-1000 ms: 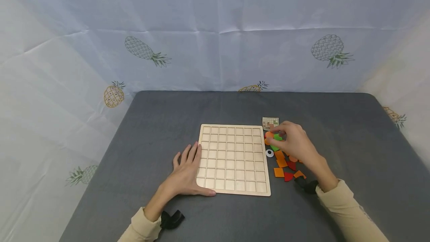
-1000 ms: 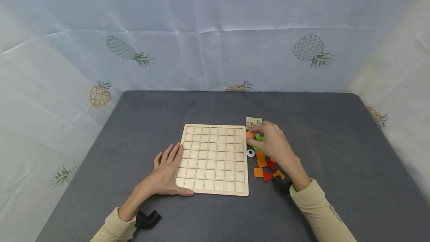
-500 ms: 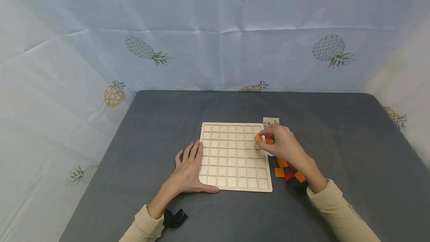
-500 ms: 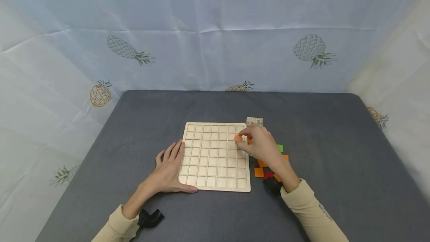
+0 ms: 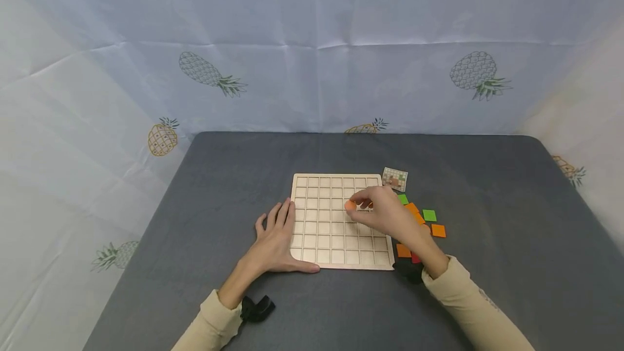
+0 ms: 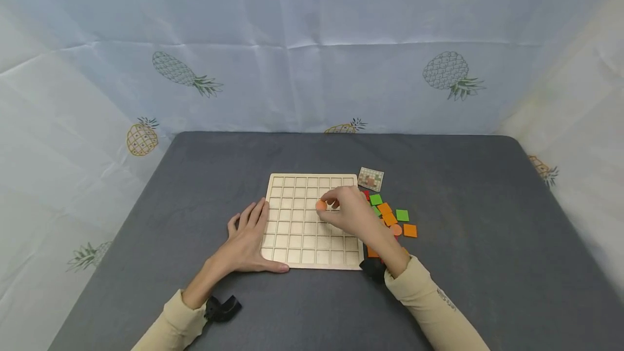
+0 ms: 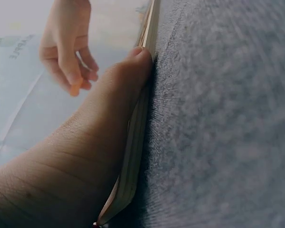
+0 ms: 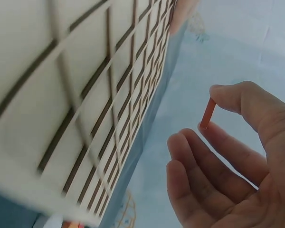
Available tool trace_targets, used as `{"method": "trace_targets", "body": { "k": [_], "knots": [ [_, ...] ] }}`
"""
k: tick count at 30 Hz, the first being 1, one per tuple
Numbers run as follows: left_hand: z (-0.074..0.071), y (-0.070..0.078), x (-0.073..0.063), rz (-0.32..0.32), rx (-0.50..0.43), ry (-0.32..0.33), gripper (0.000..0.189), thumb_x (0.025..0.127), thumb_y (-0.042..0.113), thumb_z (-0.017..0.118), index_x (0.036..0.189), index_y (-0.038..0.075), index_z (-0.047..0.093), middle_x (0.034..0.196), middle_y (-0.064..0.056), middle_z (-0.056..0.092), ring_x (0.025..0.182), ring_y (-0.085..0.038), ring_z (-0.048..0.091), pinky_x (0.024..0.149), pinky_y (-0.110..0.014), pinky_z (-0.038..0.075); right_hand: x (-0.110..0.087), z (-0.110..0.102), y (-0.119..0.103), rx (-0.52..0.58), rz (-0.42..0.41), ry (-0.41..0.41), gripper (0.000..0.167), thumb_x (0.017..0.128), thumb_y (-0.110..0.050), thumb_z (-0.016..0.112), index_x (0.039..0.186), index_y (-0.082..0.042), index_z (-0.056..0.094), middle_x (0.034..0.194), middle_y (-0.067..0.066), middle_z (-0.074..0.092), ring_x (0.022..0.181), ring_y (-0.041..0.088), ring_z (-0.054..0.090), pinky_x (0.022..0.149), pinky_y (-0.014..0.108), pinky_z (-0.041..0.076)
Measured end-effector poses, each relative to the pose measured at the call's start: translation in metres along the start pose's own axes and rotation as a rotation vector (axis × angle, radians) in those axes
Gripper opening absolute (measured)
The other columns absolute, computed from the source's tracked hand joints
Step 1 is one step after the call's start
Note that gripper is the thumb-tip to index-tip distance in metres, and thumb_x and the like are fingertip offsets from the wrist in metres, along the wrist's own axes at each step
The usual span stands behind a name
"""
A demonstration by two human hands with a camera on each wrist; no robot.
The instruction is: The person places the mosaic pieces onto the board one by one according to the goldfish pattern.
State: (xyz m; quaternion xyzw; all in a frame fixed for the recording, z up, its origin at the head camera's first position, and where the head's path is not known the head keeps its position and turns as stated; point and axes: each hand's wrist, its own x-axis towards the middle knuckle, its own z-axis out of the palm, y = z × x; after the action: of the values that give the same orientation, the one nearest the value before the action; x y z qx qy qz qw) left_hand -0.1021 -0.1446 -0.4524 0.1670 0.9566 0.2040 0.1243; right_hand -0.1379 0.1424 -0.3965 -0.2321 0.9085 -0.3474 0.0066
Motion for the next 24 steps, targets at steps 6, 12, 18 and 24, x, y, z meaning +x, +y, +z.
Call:
{"method": "trace_targets", "body": {
  "k": [6,12,18,24],
  "knots": [
    [-0.004,-0.004,0.003,0.008,-0.002,-0.029,0.15,0.072,0.073,0.088,0.173,-0.002,0.007,0.183,-0.024,0.007,0.168,-0.05,0.011,0.124,-0.077,0.015,0.011,0.016,-0.014,0.044,-0.028,-0.051,0.017,0.093,-0.008,0.081,0.108,-0.001,0.085,0.1,0.012,0.085,0.087,0.023,0.078,0.083,0.041,0.065],
    [-0.011,-0.011,0.004,0.015,-0.019,-0.057,0.149,0.073,0.07,0.089,0.174,0.001,0.003,0.184,-0.022,0.003,0.17,-0.047,0.007,0.126,-0.075,0.015,0.022,0.028,-0.029,0.084,-0.035,-0.095,0.021,0.091,-0.008,0.081,0.11,0.0,0.084,0.098,0.011,0.085,0.087,0.02,0.078,0.083,0.036,0.065],
    [-0.014,-0.013,0.007,0.021,-0.009,-0.075,0.15,0.074,0.072,0.087,0.174,0.002,0.001,0.184,-0.021,0.0,0.171,-0.046,0.003,0.13,-0.075,0.007,0.031,0.04,-0.04,0.1,-0.069,-0.116,0.022,0.091,-0.005,0.08,0.111,0.001,0.084,0.099,0.013,0.085,0.086,0.018,0.077,0.081,0.03,0.063],
    [-0.016,-0.012,0.013,0.004,0.022,-0.117,0.149,0.076,0.074,0.086,0.175,0.005,-0.002,0.185,-0.018,-0.006,0.172,-0.044,-0.001,0.132,-0.073,0.004,0.039,0.053,-0.048,0.1,-0.075,-0.148,0.024,0.089,-0.003,0.079,0.112,0.002,0.084,0.096,0.012,0.084,0.082,0.014,0.076,0.077,0.025,0.061]
  ]
}}
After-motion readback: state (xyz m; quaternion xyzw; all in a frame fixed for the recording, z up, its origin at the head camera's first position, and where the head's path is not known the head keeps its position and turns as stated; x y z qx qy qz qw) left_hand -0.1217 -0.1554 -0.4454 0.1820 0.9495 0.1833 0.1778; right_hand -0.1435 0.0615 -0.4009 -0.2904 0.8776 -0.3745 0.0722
